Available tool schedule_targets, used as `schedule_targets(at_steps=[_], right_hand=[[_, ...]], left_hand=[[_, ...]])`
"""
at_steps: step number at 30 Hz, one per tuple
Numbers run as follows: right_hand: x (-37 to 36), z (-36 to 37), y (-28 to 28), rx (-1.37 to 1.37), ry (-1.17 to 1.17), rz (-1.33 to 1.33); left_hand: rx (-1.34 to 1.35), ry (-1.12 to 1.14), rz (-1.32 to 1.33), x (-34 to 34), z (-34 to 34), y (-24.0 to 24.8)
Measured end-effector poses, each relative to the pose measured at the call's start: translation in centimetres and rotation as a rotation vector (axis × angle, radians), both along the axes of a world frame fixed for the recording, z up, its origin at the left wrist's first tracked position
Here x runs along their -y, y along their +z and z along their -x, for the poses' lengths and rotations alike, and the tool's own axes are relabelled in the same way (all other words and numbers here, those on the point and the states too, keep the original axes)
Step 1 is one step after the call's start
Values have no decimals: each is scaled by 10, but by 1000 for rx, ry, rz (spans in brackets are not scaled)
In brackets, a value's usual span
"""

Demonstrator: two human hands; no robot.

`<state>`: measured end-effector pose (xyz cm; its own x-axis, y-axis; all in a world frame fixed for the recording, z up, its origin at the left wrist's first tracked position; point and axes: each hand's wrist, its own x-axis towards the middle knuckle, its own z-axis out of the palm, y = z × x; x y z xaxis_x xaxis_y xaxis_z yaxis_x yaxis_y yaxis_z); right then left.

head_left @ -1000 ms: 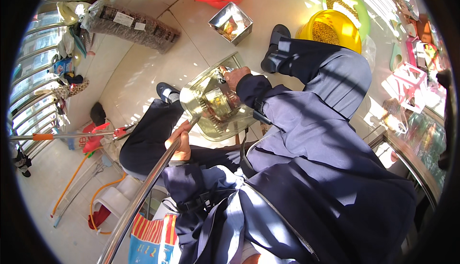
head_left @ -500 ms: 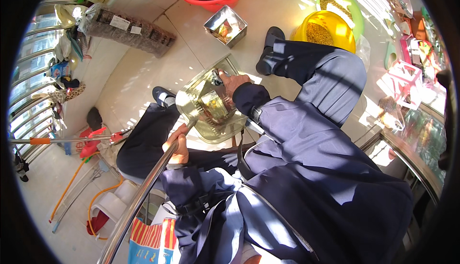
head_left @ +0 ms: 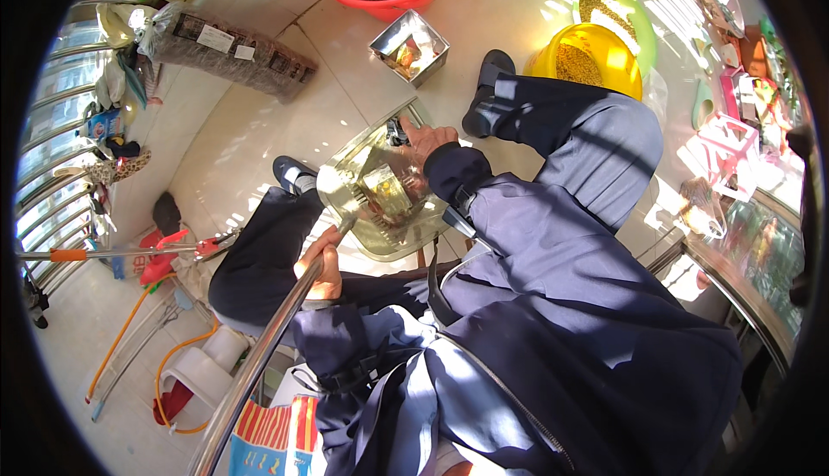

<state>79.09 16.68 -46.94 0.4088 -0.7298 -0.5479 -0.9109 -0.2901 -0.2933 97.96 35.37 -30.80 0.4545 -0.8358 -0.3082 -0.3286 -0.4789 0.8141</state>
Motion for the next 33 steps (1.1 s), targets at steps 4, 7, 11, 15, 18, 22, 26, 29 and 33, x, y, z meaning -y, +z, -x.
schedule_targets(at_steps=[4, 7, 11, 15, 18, 22, 26, 29, 33], right_hand=[[5, 7, 7, 16, -10, 77], [10, 6, 6, -10, -25, 68], [14, -5, -3, 56, -48, 28], [12, -24, -8, 126, -23, -12], [5, -40, -7, 163, -13, -54], [0, -38, -6, 117, 193, -119], [4, -26, -3, 173, -81, 9], [1, -29, 6, 138, -33, -66], [-7, -35, 14, 81, 152, -187]], left_hand=[[-10, 2, -15, 1, 1, 1], [-3, -3, -7, 1, 1, 2], [-4, -19, 4, -2, 2, 1], [-47, -7, 20, -3, 8, -6], [-84, -4, 71, -2, 14, -10], [-85, 7, 70, -3, 16, -10], [-58, 4, 64, -3, 15, -10], [-49, 11, 36, -5, 14, -11], [-82, 6, 89, -5, 14, -13]])
